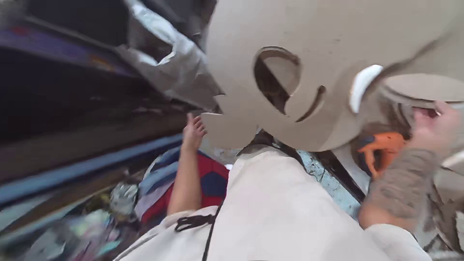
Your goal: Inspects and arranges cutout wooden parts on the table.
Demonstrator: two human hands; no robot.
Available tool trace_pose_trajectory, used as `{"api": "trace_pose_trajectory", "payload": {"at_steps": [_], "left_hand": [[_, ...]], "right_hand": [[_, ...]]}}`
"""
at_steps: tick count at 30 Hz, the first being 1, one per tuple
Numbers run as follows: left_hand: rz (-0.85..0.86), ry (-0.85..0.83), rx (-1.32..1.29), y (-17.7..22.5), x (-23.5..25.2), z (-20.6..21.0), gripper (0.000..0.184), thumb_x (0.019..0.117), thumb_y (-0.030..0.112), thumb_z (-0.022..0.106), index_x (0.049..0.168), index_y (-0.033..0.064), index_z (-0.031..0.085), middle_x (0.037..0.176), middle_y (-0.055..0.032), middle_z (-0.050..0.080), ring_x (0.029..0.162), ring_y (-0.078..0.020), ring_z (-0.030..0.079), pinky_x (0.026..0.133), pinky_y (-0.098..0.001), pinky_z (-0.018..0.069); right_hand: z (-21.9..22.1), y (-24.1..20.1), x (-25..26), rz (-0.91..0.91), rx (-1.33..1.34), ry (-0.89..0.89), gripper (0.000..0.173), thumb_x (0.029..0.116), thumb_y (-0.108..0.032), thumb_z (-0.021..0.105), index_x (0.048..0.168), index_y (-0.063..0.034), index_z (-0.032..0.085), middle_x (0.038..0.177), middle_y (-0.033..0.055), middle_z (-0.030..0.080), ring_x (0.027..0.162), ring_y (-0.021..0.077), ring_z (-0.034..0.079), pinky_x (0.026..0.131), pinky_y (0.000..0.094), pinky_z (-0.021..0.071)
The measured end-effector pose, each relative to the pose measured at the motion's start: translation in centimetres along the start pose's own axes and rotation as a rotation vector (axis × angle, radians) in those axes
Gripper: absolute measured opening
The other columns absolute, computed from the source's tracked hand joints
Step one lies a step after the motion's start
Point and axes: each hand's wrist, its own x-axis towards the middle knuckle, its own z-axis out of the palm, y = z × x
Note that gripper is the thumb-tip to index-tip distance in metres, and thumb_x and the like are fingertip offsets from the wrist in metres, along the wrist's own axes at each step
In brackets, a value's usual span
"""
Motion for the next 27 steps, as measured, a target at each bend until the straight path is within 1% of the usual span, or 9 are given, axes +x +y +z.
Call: {"api": "trace_pose_trajectory", "payload": {"at_steps": [2,5,7,9,11,15,19,23,27], "left_hand": [[0.093,-0.124,0.022,-0.1,1.4,1.7,0.067,0.1070,0.059,0.036,0.143,0.0050,0.053,0.128,-0.0126,0.068,0.113,-0.0231,0.068,0.094,-0.0454,0.0579],[0.168,-0.175,0.005,-1.6,2.1,3.0,0.051,0.1058,0.045,0.054,0.131,0.0014,0.060,0.108,-0.0139,0.074,0.097,-0.0251,0.074,0.087,-0.0457,0.0628],[0.139,-0.153,-0.001,-2.0,1.2,4.1,0.051,0.1041,0.049,0.055,0.123,0.0028,0.064,0.099,-0.0110,0.075,0.089,-0.0229,0.074,0.080,-0.0456,0.0636],[0.162,-0.155,0.010,-2.0,0.7,5.3,0.046,0.1035,0.049,0.056,0.116,0.0055,0.067,0.094,-0.0070,0.075,0.084,-0.0195,0.074,0.077,-0.0436,0.0642],[0.240,-0.096,0.109,-1.8,0.5,5.5,0.046,0.1010,0.049,0.061,0.118,0.0069,0.066,0.094,-0.0041,0.075,0.083,-0.0159,0.074,0.077,-0.0402,0.0641],[0.449,-0.033,0.281,-1.7,1.3,5.4,0.058,0.0996,0.043,0.066,0.138,0.0011,0.054,0.116,-0.0080,0.071,0.104,-0.0120,0.070,0.096,-0.0340,0.0576],[0.439,-0.012,0.326,-2.2,0.1,5.9,0.058,0.0989,0.053,0.062,0.130,0.0044,0.063,0.114,-0.0088,0.070,0.101,-0.0133,0.068,0.094,-0.0389,0.0563],[0.444,0.018,0.377,-1.7,-2.2,6.5,0.061,0.1005,0.057,0.056,0.126,0.0030,0.065,0.109,-0.0167,0.071,0.098,-0.0262,0.069,0.088,-0.0524,0.0577],[0.449,0.107,0.434,-2.7,-1.7,6.4,0.073,0.0975,0.068,0.053,0.124,0.0018,0.067,0.114,-0.0223,0.071,0.104,-0.0360,0.069,0.091,-0.0611,0.0553]], "right_hand": [[0.5,-0.2,-1.1,0.056,0.020,-0.140,0.014,0.1066,-0.010,0.045,0.119,-0.0050,0.051,0.101,0.0075,0.069,0.097,0.0203,0.072,0.094,0.0379,0.0608],[0.8,2.0,-8.5,0.032,-0.218,-0.427,0.025,0.1083,-0.021,0.052,0.124,-0.0022,0.057,0.100,0.0078,0.074,0.091,0.0241,0.075,0.089,0.0435,0.0630],[1.0,4.7,-14.0,-0.001,-0.378,-0.517,0.032,0.1040,-0.017,0.061,0.128,0.0041,0.059,0.100,0.0131,0.076,0.086,0.0282,0.076,0.080,0.0470,0.0665],[0.7,7.0,-17.8,-0.054,-0.665,-0.556,0.033,0.1016,-0.021,0.065,0.125,0.0008,0.064,0.101,0.0101,0.077,0.084,0.0220,0.077,0.077,0.0409,0.0680],[0.1,8.4,-20.4,-0.142,-1.002,-0.710,0.037,0.1026,-0.030,0.061,0.130,-0.0053,0.065,0.109,0.0086,0.075,0.095,0.0169,0.075,0.086,0.0373,0.0633],[-1.8,9.6,-22.7,-0.224,-1.215,-1.077,0.044,0.1035,-0.034,0.059,0.139,-0.0080,0.060,0.123,0.0142,0.070,0.114,0.0272,0.068,0.103,0.0485,0.0534],[-5.3,9.1,-23.0,-0.249,-1.283,-1.050,0.043,0.1039,-0.034,0.057,0.140,-0.0111,0.059,0.128,0.0149,0.067,0.120,0.0315,0.065,0.102,0.0539,0.0523],[-9.8,9.2,-22.8,-0.259,-1.229,-0.863,0.045,0.1041,-0.036,0.057,0.142,-0.0125,0.059,0.135,0.0154,0.065,0.126,0.0328,0.063,0.106,0.0561,0.0499],[-14.9,11.2,-22.3,-0.190,-1.277,-0.801,0.046,0.1026,-0.039,0.060,0.141,-0.0133,0.060,0.131,0.0200,0.066,0.119,0.0403,0.065,0.097,0.0616,0.0534]]}}
